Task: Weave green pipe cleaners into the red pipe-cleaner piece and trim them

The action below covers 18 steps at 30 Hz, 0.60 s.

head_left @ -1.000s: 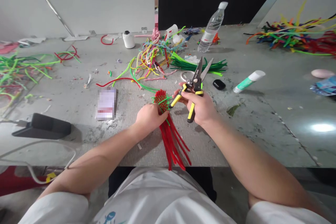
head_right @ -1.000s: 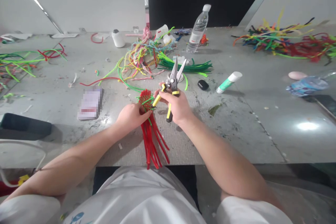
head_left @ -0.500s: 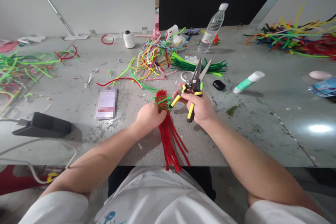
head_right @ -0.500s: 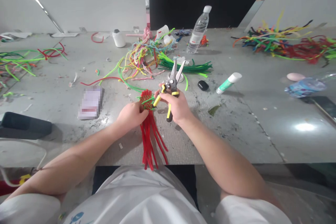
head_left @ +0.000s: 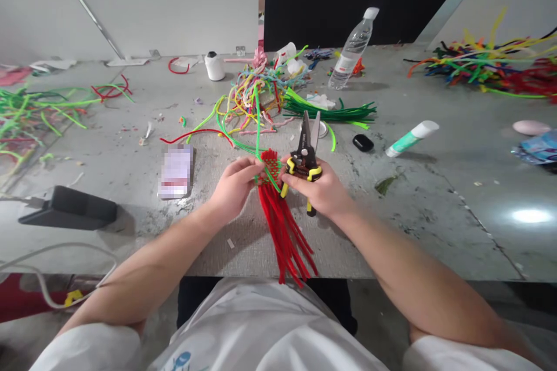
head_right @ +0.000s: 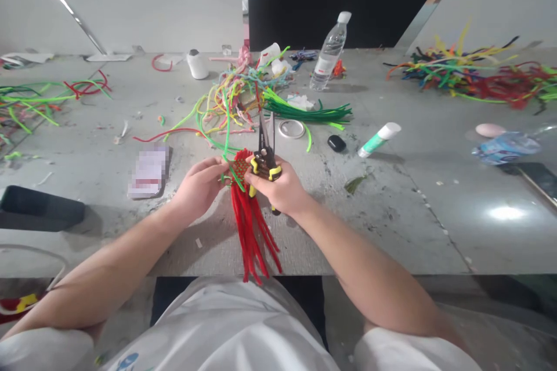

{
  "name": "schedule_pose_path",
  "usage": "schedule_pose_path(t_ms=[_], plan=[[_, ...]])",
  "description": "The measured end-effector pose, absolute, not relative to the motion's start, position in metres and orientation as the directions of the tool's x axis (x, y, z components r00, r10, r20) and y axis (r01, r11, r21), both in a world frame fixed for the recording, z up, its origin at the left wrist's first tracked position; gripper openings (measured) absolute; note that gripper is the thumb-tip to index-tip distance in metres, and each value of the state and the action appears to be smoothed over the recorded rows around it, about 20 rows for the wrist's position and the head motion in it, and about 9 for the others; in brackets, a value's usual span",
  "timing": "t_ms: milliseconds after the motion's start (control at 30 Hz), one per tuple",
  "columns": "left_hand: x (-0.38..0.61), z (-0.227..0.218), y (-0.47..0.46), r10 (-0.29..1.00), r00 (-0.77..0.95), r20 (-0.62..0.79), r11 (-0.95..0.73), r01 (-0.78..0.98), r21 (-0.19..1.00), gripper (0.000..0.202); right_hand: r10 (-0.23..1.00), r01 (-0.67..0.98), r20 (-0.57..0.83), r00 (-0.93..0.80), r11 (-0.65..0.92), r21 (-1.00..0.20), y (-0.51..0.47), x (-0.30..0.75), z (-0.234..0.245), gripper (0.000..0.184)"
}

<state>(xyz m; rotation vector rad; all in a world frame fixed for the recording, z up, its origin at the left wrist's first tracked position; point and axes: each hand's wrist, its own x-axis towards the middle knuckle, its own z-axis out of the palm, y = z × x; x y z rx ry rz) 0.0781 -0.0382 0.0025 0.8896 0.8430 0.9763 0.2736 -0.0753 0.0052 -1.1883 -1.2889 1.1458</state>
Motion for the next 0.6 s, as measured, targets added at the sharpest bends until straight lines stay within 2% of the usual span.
schedule_pose_path(t_ms=[167,300,433,600], plan=[[0.087,-0.006,-0.05,0.919,0.368,-0.142,0.296,-0.405,0.865,0.039,0.997,0.107,0.077,-0.009,0.077,-0.991,-0.083,0.265,0.009,0.047],[0.088,-0.012,-0.052,0.925,0.365,-0.106,0.247,-0.366,0.897,0.04,0.997,0.114,0.075,-0.01,0.075,-0.991,-0.083,0.265,0.007,0.048],[0.088,-0.015,-0.052,0.94,0.33,-0.09,0.195,-0.3,0.934,0.038,0.997,0.096,0.077,-0.029,0.079,-0.992,-0.081,0.266,0.001,0.042],[0.092,-0.019,-0.054,0.953,0.278,-0.118,0.204,-0.304,0.931,0.039,0.98,0.181,0.2,0.014,0.194,-0.964,-0.081,0.262,-0.004,0.024]])
